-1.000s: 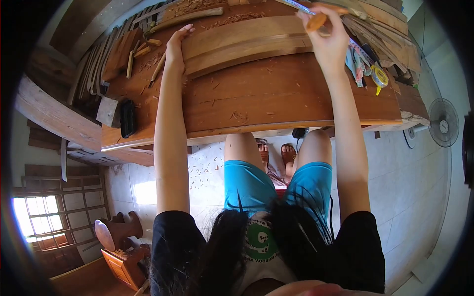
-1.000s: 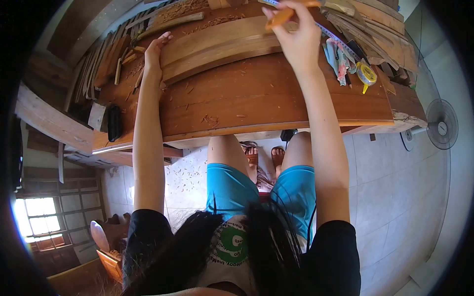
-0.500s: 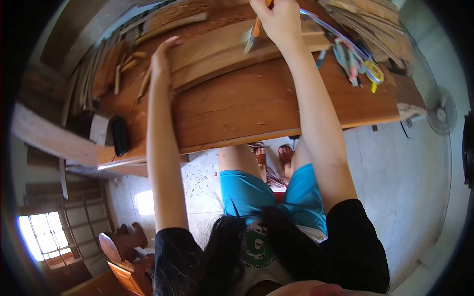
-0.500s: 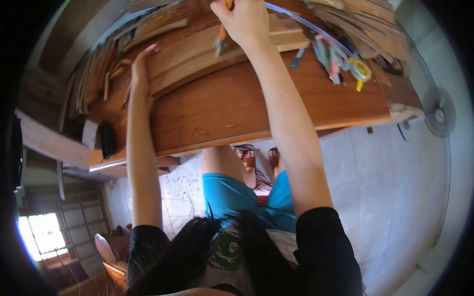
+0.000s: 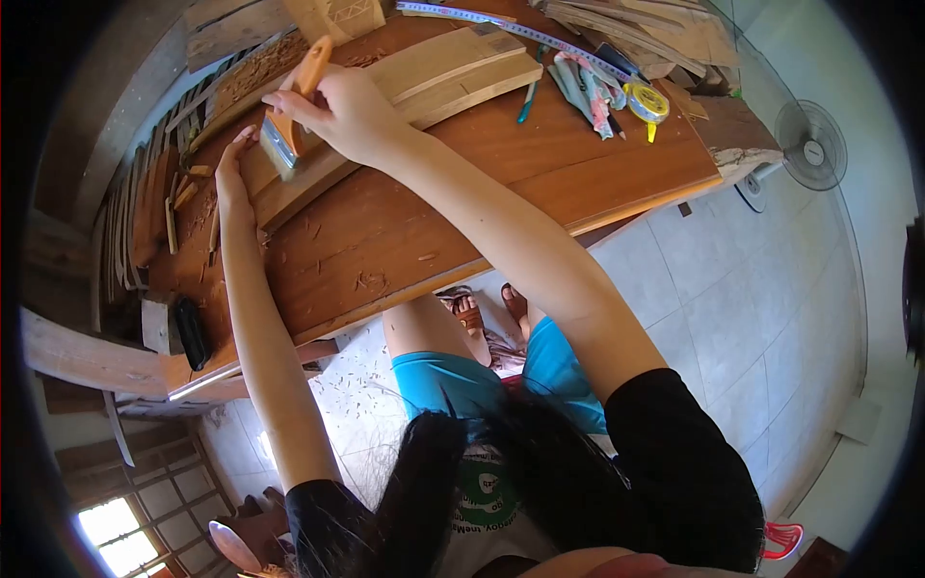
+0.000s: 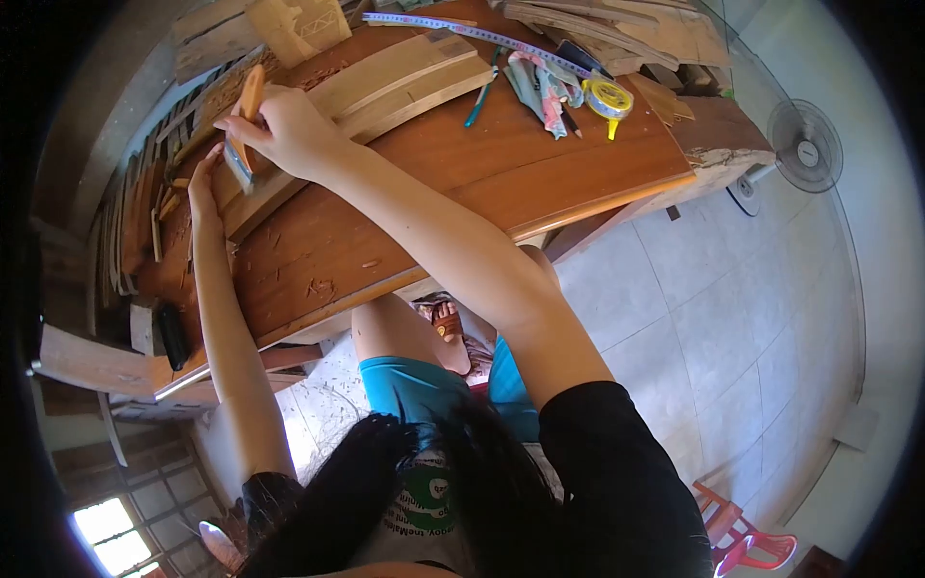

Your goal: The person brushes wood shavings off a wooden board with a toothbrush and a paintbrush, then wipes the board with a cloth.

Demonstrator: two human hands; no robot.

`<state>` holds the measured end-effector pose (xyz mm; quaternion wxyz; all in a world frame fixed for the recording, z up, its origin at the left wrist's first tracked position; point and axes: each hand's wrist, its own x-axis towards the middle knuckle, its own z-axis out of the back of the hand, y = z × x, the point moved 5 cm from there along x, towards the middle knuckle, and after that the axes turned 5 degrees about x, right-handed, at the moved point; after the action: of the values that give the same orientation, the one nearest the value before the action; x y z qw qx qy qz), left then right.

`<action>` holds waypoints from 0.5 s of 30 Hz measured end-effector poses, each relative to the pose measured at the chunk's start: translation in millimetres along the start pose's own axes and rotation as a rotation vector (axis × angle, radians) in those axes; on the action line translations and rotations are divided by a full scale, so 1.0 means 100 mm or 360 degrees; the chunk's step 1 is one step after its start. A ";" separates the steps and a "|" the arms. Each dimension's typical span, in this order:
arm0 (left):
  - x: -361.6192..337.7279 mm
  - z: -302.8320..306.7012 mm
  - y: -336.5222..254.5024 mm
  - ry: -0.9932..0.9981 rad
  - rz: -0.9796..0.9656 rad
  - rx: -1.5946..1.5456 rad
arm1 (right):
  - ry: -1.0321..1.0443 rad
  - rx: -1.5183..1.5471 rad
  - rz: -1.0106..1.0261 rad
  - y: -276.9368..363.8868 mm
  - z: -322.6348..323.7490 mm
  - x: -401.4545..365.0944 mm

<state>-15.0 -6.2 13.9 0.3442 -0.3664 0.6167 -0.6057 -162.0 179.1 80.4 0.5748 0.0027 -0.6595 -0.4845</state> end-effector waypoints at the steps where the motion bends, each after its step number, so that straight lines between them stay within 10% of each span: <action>1: 0.00 0.00 0.00 0.0003 -0.0007 -0.0005 | 0.0081 0.0156 -0.0176 -0.09 -0.09 -0.03; 10: 0.05 0.04 0.05 0.0015 -0.0066 0.0020 | -0.0788 -0.1386 -0.0184 0.20 1.00 0.11; 15: -0.04 -0.05 -0.02 0.0001 0.0018 -0.0035 | -0.0945 -0.1227 0.0242 0.35 1.21 0.16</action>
<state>-16.8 -0.1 15.7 0.3433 -0.3665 0.6256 -0.5971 -239.6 265.8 130.5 0.3547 -0.3967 -0.5658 -0.6298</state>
